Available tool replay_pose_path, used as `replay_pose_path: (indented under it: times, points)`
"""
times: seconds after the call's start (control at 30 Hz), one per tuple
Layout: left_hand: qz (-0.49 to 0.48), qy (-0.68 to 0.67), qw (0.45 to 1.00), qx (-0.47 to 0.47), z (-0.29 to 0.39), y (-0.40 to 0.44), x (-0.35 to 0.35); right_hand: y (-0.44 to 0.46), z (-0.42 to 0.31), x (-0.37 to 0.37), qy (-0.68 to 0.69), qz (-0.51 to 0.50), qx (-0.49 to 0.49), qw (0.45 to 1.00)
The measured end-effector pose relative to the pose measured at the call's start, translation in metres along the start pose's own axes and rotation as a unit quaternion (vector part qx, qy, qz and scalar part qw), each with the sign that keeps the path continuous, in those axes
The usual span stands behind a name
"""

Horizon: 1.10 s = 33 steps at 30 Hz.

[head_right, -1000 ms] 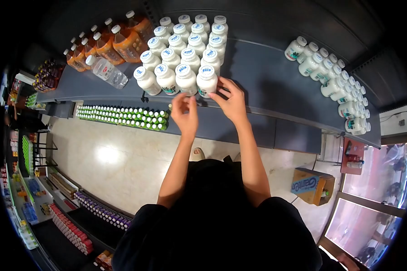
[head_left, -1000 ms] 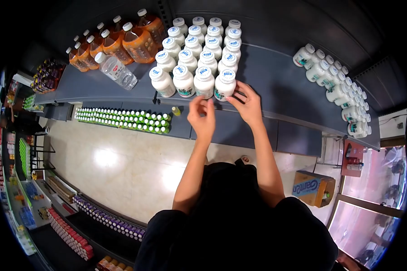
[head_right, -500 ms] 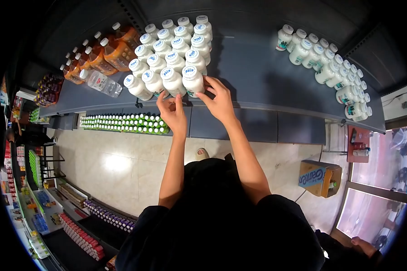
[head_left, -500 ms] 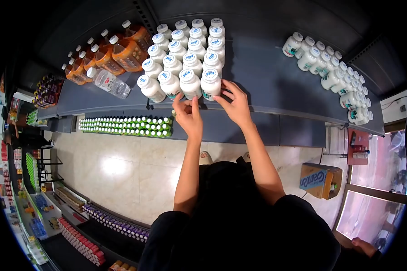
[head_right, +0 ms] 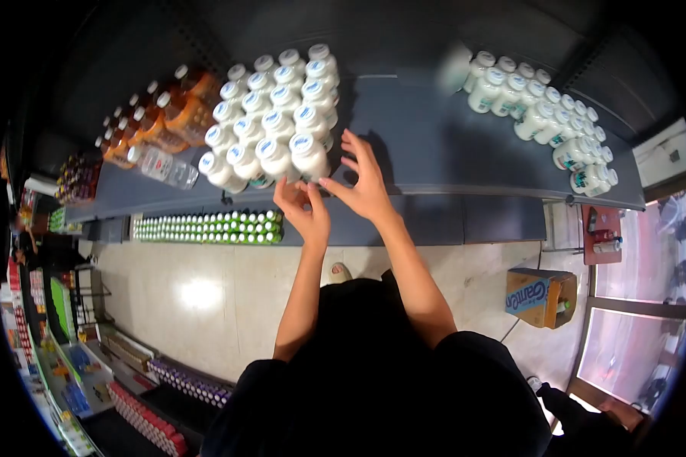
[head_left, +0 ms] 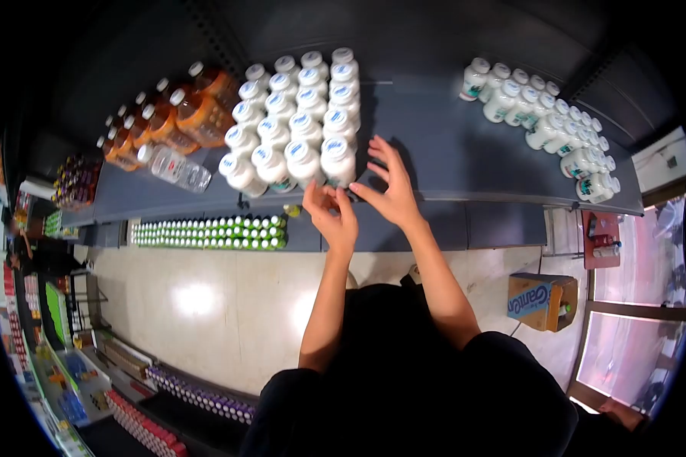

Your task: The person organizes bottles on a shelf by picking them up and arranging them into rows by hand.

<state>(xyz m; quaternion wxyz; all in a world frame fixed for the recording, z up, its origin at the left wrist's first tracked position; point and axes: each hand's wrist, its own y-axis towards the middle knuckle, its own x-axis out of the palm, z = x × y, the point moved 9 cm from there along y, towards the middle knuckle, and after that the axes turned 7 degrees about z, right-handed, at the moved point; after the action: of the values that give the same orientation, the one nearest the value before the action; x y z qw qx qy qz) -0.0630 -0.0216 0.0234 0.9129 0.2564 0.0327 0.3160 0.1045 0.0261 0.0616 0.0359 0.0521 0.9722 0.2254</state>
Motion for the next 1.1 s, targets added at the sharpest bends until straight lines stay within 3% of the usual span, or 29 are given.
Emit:
replay_pose_path:
  times: [0.3, 0.73, 0.97, 1.1]
  points:
    - [-0.132, -0.067, 0.988, 0.050, 0.048, -0.054, 0.097, 0.001, 0.022, -0.105, 0.084, 0.112, 0.102, 0.985]
    - [-0.363, -0.112, 0.924, -0.034, 0.091, -0.130, 0.301, -0.023, 0.023, -0.344, 0.002, 0.438, 0.057, 0.897]
    - [-0.398, -0.107, 0.911, -0.026, 0.096, -0.139, 0.415, 0.014, 0.029, -0.423, -0.104, 0.470, 0.028, 0.876]
    - [-0.427, -0.089, 0.900, -0.019, 0.084, -0.147, 0.460, 0.045, 0.033, -0.439, -0.158, 0.439, 0.047, 0.883]
